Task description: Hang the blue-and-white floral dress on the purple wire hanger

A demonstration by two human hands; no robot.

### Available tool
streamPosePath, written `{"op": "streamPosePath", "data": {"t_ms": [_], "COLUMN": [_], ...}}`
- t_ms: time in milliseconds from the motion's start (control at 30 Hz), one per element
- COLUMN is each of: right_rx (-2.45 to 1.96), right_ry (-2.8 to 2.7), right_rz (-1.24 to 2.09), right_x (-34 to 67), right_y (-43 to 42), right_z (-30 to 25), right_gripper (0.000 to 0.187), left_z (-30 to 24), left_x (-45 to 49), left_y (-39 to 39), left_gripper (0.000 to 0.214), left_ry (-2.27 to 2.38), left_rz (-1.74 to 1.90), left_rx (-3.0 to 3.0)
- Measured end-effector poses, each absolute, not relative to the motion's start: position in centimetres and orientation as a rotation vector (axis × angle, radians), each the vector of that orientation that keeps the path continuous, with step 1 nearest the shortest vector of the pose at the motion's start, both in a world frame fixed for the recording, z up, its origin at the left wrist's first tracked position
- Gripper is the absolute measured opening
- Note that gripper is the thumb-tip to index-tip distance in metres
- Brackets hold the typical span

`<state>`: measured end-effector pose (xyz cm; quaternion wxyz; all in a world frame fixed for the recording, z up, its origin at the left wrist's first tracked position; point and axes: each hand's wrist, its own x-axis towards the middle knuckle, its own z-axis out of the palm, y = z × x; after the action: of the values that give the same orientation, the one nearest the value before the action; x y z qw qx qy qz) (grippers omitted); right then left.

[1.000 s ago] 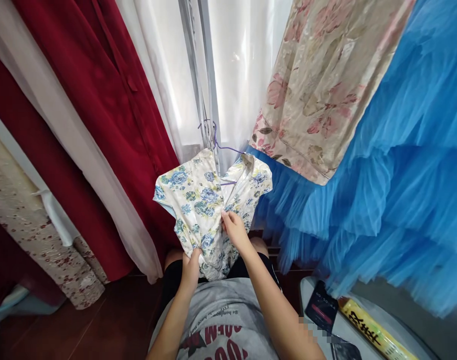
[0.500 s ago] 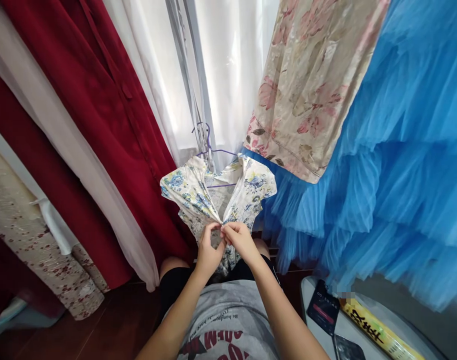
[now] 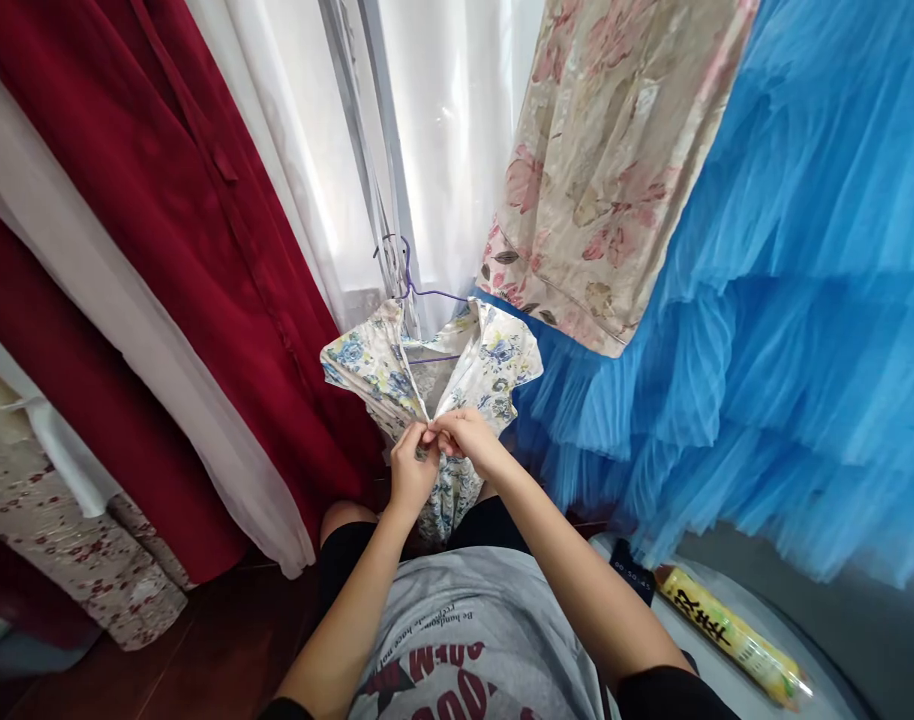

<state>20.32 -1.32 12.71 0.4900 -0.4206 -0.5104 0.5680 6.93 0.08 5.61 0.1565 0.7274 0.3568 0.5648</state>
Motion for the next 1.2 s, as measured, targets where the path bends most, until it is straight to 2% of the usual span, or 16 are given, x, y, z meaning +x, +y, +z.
{"op": "streamPosePath", "data": {"t_ms": [100, 300, 400, 533, 633, 700, 833, 900, 1000, 1200], "right_rx": [-1.002, -0.949, -0.923, -0.911, -0.949, -0.959, -0.938, -0.922, -0.900, -0.961], "right_ry": [-1.203, -1.184, -1.183, -1.169, -1.178, -1.198, -1.280, -1.374, -1.511, -1.569], "right_rz": [1.343, 1.337, 1.408, 1.376, 1.308, 1.276, 1.238, 1.184, 1.051, 1.036], "right_x": [20.4, 20.5, 20.6, 21.2, 21.7, 21.8, 21.9, 22.1, 22.2, 21.3], "right_y": [0.5, 8.1, 9.5, 8.3, 7.3, 6.9, 6.3, 6.2, 6.3, 5.6], "right_z": [14.5, 24.2, 26.6, 25.5, 24.0, 23.5, 24.0, 24.6, 24.8, 20.1], "right_gripper": [0.021, 0.009, 0.007, 0.012, 0.018, 0.020, 0.019, 0.017, 0.018, 0.024], "left_z": [5.0, 3.9, 3.0, 5.3, 11.6, 16.7, 23.3, 24.4, 24.9, 27.3], "left_x": [6.7, 7.4, 8.1, 7.7, 6.0, 4.7, 3.3, 3.4, 4.2, 1.7], "left_y": [-0.4, -1.7, -2.3, -1.1, 2.0, 4.5, 8.3, 8.8, 8.4, 10.2], "left_gripper": [0.017, 0.022, 0.020, 0.018, 0.019, 0.029, 0.024, 0.024, 0.024, 0.024], "left_ry": [1.050, 1.050, 1.049, 0.894, 0.845, 0.869, 0.881, 0.896, 0.881, 0.865], "left_rz": [1.534, 1.373, 1.320, 1.240, 1.446, 1.618, 1.387, 1.323, 1.463, 1.975], "left_rx": [2.138, 2.142, 2.101, 2.096, 2.086, 2.146, 2.627, 2.755, 2.726, 2.058]}}
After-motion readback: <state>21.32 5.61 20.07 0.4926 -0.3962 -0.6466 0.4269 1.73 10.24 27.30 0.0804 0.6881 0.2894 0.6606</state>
